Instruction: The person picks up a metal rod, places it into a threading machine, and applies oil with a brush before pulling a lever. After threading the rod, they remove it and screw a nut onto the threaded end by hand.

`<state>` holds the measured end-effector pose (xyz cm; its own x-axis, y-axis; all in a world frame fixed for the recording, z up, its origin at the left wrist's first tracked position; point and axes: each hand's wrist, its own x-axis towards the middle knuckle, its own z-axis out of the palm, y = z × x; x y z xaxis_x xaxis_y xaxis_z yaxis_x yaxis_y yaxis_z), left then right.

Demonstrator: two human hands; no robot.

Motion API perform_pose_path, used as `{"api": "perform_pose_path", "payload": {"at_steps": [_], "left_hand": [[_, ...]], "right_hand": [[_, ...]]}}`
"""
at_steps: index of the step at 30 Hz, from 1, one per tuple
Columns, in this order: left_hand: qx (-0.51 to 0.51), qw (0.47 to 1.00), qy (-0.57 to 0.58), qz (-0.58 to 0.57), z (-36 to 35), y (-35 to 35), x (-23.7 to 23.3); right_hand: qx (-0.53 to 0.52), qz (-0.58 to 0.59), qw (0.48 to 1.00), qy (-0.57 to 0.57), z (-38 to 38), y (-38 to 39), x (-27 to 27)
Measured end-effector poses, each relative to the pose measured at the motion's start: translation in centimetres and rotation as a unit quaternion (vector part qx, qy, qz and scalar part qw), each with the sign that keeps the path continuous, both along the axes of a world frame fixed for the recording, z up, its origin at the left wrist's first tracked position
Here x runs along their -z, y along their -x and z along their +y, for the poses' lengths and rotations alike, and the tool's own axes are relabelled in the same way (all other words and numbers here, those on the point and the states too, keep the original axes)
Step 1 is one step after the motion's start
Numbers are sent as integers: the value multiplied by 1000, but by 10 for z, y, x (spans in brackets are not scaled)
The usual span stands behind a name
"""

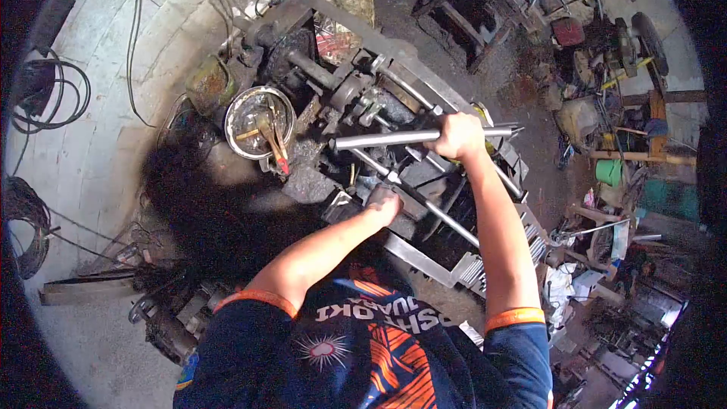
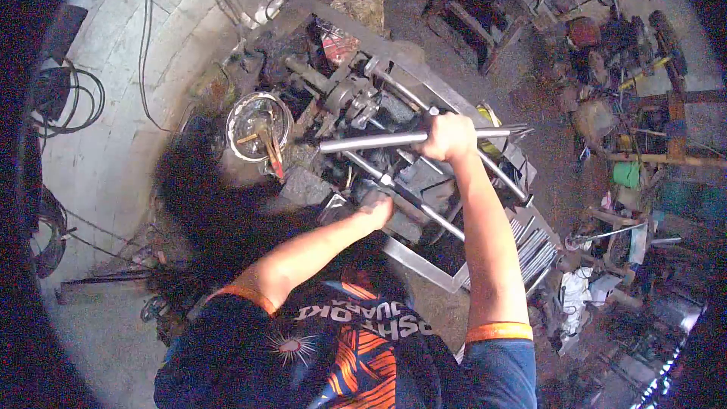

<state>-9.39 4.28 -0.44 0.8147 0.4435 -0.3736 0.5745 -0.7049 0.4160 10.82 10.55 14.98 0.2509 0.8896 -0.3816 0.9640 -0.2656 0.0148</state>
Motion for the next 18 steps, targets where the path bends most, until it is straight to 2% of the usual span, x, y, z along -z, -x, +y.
{"api": "perform_pose_path", "payload": {"at_steps": [1,3,4,6,10,13,14,16,17,18], "left_hand": [[3,1000,2,2,-5,2,17],[-94,989,-34,-108,-20,8,64],[-90,990,-32,-105,-18,12,60],[66,988,-101,-95,-8,17,50],[89,996,-19,-25,-8,8,52],[120,993,-7,-19,0,9,45],[117,993,-11,-22,-4,9,58],[19,998,1,-55,-8,5,69],[42,997,62,6,0,3,49],[39,998,59,2,-7,-3,65]], "right_hand": [[-6,-1,1000,-1,2,0,-2],[-17,-3,1000,-16,1,4,-10],[-13,-1,1000,-14,-1,4,-8],[-18,-9,1000,-14,-2,1,-3],[3,-11,1000,-8,-5,0,1],[4,-7,1000,6,-4,5,-10],[5,-3,1000,3,-4,5,-11],[7,0,1000,-4,-5,6,-11],[8,-5,1000,-4,-5,5,-8],[9,-11,1000,-5,-5,4,-6]]}}
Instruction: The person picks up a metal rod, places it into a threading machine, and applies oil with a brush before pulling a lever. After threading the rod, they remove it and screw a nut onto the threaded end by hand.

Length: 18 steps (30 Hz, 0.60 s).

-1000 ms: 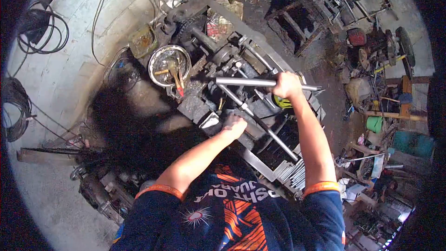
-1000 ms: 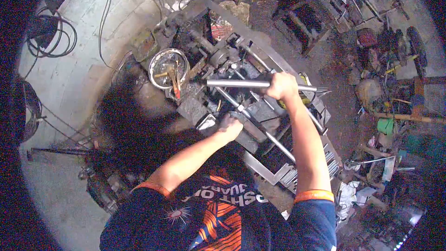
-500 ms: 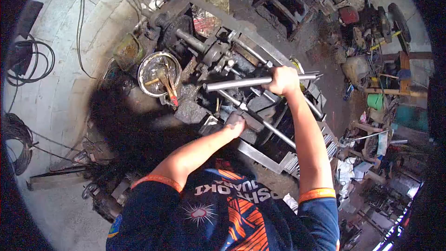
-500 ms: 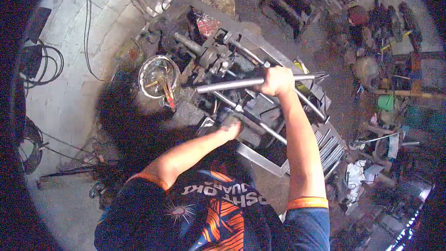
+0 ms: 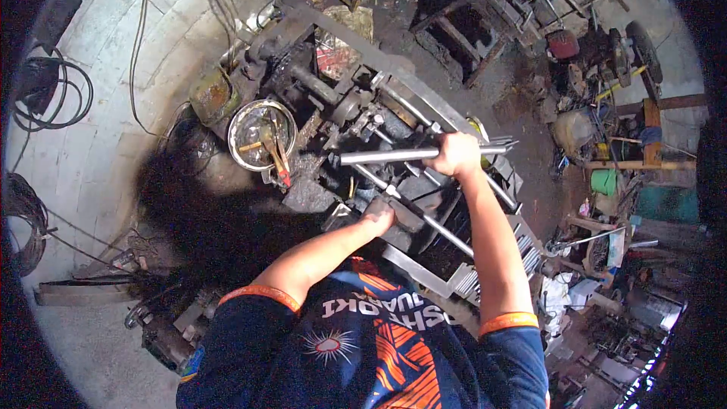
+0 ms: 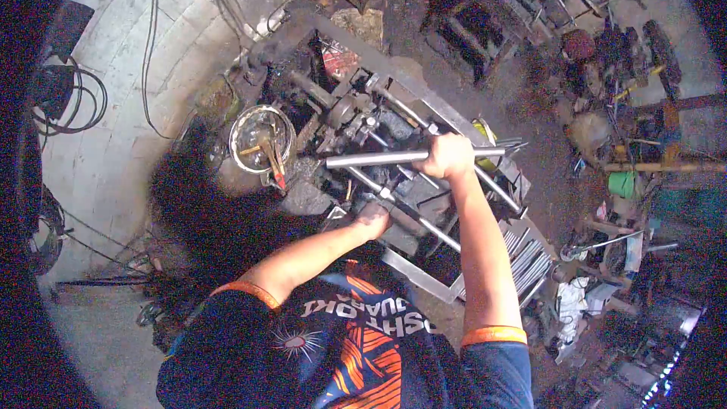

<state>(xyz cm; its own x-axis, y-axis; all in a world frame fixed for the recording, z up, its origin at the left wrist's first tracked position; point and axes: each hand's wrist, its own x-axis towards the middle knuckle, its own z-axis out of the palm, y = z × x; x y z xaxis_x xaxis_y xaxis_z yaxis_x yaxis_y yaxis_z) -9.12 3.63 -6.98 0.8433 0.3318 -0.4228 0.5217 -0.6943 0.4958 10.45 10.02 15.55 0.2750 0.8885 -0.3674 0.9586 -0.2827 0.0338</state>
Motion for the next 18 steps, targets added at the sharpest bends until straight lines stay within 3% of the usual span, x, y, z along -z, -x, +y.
{"api": "perform_pose_path", "payload": {"at_steps": [2,6,8,10,15,18], "left_hand": [[102,989,-94,43,-15,-11,56],[60,996,-16,71,-1,-6,-1],[96,987,-71,108,-4,-12,3],[-86,994,56,33,-5,-5,11],[-35,992,27,118,4,-10,-13],[-100,993,-44,48,-9,-7,12]], "right_hand": [[2,3,1000,6,2,2,-7],[8,4,1000,15,4,2,-3],[7,5,1000,25,3,2,-2],[7,1,1000,14,4,3,-2],[-7,3,1000,26,7,3,-8],[-7,8,999,30,5,1,-9]]}}
